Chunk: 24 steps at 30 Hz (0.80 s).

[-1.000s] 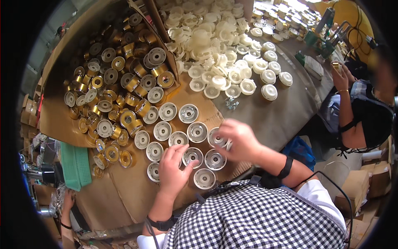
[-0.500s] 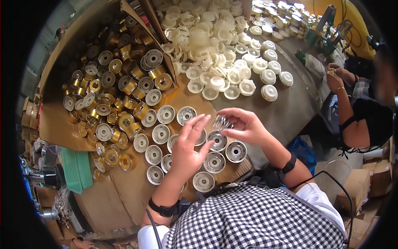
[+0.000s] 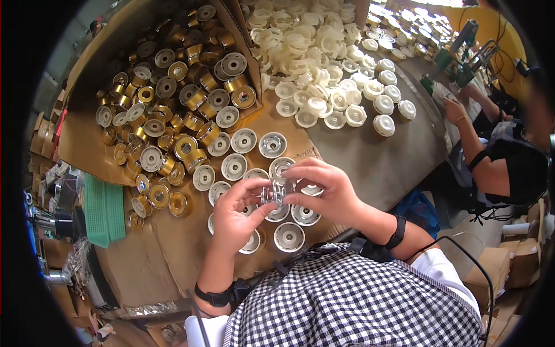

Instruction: Assembling small mechanical components involving springs and plastic bases at a workbench.

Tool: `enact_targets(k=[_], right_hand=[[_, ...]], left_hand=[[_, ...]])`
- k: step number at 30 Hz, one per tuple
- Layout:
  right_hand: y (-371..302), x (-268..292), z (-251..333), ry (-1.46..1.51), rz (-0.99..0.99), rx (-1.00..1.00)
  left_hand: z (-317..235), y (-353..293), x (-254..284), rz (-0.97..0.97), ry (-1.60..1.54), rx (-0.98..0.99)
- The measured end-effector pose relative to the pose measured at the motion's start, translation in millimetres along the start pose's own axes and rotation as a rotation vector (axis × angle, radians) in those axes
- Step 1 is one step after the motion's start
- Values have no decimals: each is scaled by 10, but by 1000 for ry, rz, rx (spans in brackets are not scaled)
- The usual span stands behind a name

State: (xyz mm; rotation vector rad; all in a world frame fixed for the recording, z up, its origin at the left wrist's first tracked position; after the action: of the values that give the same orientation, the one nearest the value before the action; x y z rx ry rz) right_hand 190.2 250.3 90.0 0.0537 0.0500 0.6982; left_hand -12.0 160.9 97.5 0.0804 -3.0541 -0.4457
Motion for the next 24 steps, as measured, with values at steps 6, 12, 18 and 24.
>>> enact_targets(k=[6, 12, 18, 24], right_hand=[[-36, -172, 71, -615, -54, 607], [-108, -81, 47, -679, -58, 603], [-442, -409, -295, -943, 480, 290], [-447, -426, -402, -1019, 450, 277]], left_hand=[[7, -315, 260, 49, -384, 401], [207, -652, 505, 27, -499, 526], [211, -512, 428, -85, 1025, -44], [323, -515, 285, -5, 1107, -58]])
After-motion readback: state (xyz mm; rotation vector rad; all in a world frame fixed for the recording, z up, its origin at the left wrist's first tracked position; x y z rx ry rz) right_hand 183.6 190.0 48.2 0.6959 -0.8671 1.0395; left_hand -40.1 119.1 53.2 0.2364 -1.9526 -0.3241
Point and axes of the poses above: each hand's wrist, its own y-axis towards the middle knuckle, its own x-axis out of the back of the hand, z = x × y, the point moved 2 cm from there along y, towards the middle knuckle, and after that the axes turned 10 degrees about -x, right-handed, at the moved point
